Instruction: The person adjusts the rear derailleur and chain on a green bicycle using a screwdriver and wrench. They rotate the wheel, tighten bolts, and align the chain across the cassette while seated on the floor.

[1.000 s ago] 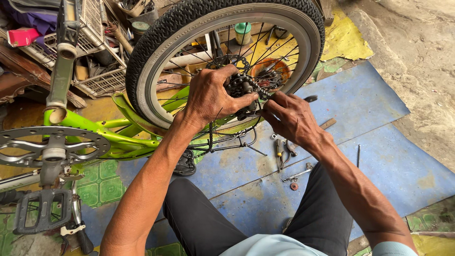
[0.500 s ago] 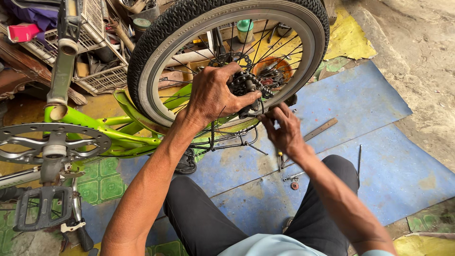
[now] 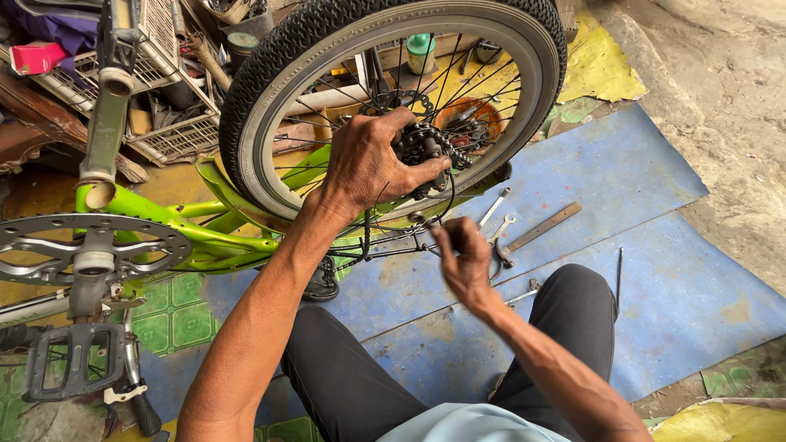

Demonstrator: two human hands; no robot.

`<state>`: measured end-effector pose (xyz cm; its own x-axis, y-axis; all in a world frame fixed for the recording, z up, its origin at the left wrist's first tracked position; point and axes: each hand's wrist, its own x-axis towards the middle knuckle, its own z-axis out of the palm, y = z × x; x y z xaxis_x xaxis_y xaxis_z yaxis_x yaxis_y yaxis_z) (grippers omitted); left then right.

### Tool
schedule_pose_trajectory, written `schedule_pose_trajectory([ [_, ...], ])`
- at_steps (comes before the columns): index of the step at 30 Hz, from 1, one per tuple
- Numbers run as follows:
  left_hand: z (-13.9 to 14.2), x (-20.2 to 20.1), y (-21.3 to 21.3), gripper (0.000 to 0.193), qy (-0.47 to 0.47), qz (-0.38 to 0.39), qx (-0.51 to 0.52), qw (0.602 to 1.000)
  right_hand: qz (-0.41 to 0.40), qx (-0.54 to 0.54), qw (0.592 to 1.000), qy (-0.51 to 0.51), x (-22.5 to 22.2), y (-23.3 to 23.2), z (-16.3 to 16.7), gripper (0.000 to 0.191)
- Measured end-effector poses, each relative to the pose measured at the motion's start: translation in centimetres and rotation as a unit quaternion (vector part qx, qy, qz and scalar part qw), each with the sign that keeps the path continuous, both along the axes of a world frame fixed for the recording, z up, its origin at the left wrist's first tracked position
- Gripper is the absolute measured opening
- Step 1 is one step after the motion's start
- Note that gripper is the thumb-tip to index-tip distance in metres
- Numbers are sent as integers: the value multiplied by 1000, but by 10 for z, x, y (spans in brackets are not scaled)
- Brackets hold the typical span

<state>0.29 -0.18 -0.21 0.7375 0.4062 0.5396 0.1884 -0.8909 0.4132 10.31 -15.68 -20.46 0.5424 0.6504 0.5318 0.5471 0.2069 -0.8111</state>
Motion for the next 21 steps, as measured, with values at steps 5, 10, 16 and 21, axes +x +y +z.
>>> schedule_pose_trajectory([
  [5,-2,0,1,50,22,10,-14,1000,27,2,987,-159,60,-1,35,23],
  [10,-4,2,2,51,-4,-6,-2,1000,92,-40,969,-227,76,2,71,21],
  [16,-5,1,2,52,-3,1,-5,1000,141,-83,954,-251,86,4,97,15],
  [21,-5,1,2,48,17,14,-10,1000,99,-35,978,-180,70,7,63,22],
])
